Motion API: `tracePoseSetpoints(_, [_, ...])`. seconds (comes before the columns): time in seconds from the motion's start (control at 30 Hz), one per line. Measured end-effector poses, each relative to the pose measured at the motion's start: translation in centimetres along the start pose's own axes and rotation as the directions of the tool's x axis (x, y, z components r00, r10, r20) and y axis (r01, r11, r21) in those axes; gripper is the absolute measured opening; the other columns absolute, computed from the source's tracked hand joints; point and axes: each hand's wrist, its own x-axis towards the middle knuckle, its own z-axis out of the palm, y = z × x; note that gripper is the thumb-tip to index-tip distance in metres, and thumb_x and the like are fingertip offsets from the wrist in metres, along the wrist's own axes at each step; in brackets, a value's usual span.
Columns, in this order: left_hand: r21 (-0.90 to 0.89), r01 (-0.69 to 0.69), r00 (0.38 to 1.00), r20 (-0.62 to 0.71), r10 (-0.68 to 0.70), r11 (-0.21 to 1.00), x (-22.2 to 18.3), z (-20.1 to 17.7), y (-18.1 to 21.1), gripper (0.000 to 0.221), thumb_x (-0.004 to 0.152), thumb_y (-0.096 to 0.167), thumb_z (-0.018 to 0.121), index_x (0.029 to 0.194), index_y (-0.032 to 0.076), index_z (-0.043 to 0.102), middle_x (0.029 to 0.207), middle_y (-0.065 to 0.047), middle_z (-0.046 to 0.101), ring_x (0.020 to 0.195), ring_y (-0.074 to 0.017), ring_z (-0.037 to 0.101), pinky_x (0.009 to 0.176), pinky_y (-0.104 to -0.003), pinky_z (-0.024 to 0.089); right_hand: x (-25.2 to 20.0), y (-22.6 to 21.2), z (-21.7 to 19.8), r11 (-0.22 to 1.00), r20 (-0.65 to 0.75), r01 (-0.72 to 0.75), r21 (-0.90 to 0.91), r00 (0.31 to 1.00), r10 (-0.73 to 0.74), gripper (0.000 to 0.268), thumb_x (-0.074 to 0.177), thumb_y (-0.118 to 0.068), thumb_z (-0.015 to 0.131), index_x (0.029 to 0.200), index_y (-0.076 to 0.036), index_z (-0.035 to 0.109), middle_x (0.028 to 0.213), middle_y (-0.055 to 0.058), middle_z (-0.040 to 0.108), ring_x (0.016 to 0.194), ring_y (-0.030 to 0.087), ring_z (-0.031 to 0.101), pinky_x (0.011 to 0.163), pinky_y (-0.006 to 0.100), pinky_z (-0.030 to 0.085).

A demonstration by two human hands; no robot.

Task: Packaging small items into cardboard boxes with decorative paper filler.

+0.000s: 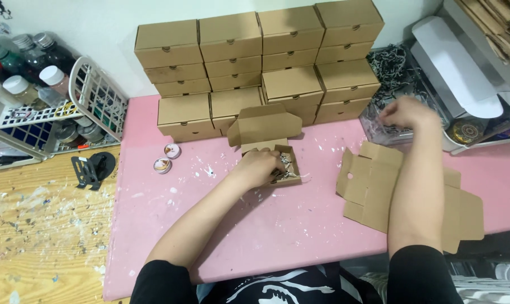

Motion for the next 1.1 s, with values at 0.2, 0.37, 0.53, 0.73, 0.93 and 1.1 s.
tracePoseSetpoints(0.2, [-0.045, 0.035, 0.998, 0.06, -0.032, 0.998, -0.1, -0.7, 0.3, 0.039, 0.068, 0.006, 0.081, 0.103, 0.022, 0.08, 0.107, -0.003, 0.072, 0.109, -0.0273, 0.066, 0.091, -0.044, 0.052, 2.6, 1.8, 2.9, 0.966, -0.119, -0.085, -0.243, 0.991, 0.057, 0.05, 0.073, -0.029, 0.09, 0.121, -0.018, 0.078, 0.12, 0.018, 0.073, 0.106, 0.035, 0.069, 0.097, 0.045, 0.054])
tracePoseSetpoints(0.37, [-0.014, 0.032, 0.998, 0.053, -0.031, 0.999, -0.2, -0.6, 0.2, 0.037, 0.069, 0.008, 0.082, 0.103, 0.023, 0.08, 0.106, -0.002, 0.073, 0.109, -0.026, 0.067, 0.092, -0.046, 0.05, 0.1, -2.3, 3.2, 0.95, -0.285, -0.159, -0.269, 0.955, 0.079, 0.052, 0.071, -0.03, 0.091, 0.12, -0.023, 0.079, 0.136, 0.02, 0.061, 0.126, 0.04, 0.057, 0.1, 0.051, 0.051])
tracePoseSetpoints(0.53, [0.031, 0.039, 0.999, 0.014, -0.04, 0.999, -0.2, -0.9, 0.3, 0.037, 0.069, 0.009, 0.083, 0.103, 0.022, 0.079, 0.104, -0.003, 0.071, 0.11, -0.0252, 0.066, 0.092, -0.046, 0.049, 1.9, -1.5, 4.1, 0.92, -0.261, 0.161, -0.356, 0.929, -0.263, 0.056, 0.075, -0.028, 0.087, 0.127, -0.013, 0.074, 0.143, 0.018, 0.061, 0.137, 0.04, 0.05, 0.117, 0.048, 0.046])
tracePoseSetpoints(0.73, [0.045, 0.05, 0.998, 0.035, -0.051, 0.998, -0.2, -0.4, 0.2, 0.037, 0.072, 0.014, 0.084, 0.107, 0.022, 0.078, 0.109, -0.002, 0.07, 0.114, -0.0246, 0.063, 0.095, -0.046, 0.048, 0.5, -2.7, 3.9, 0.959, -0.215, 0.128, -0.252, 0.959, -0.184, 0.042, 0.075, -0.029, 0.084, 0.115, -0.018, 0.077, 0.153, 0.018, 0.044, 0.139, 0.048, 0.029, 0.107, 0.061, 0.027])
tracePoseSetpoints(0.93, [0.041, 0.052, 0.998, 0.042, -0.054, 0.998, -0.1, -0.1, 0.0, 0.038, 0.073, 0.018, 0.085, 0.109, 0.022, 0.077, 0.11, -0.002, 0.069, 0.116, -0.0248, 0.062, 0.096, -0.047, 0.047, 0.0, -2.6, 3.9, 0.894, -0.319, 0.043, -0.446, 0.926, -0.203, 0.018, 0.088, -0.022, 0.074, 0.103, -0.021, 0.085, 0.134, 0.009, 0.067, 0.138, 0.032, 0.05, 0.117, 0.055, 0.038])
tracePoseSetpoints(1.1, [0.05, 0.062, 0.997, 0.04, -0.064, 0.997, -0.2, -0.9, 0.2, 0.04, 0.073, 0.019, 0.086, 0.111, 0.021, 0.076, 0.111, -0.002, 0.069, 0.116, -0.0253, 0.062, 0.097, -0.048, 0.046, 1.0, -1.4, 2.5, 0.917, -0.331, 0.081, -0.391, 0.917, -0.222, 0.019, 0.083, -0.028, 0.078, 0.098, -0.019, 0.084, 0.126, 0.01, 0.068, 0.126, 0.035, 0.053, 0.109, 0.058, 0.039])
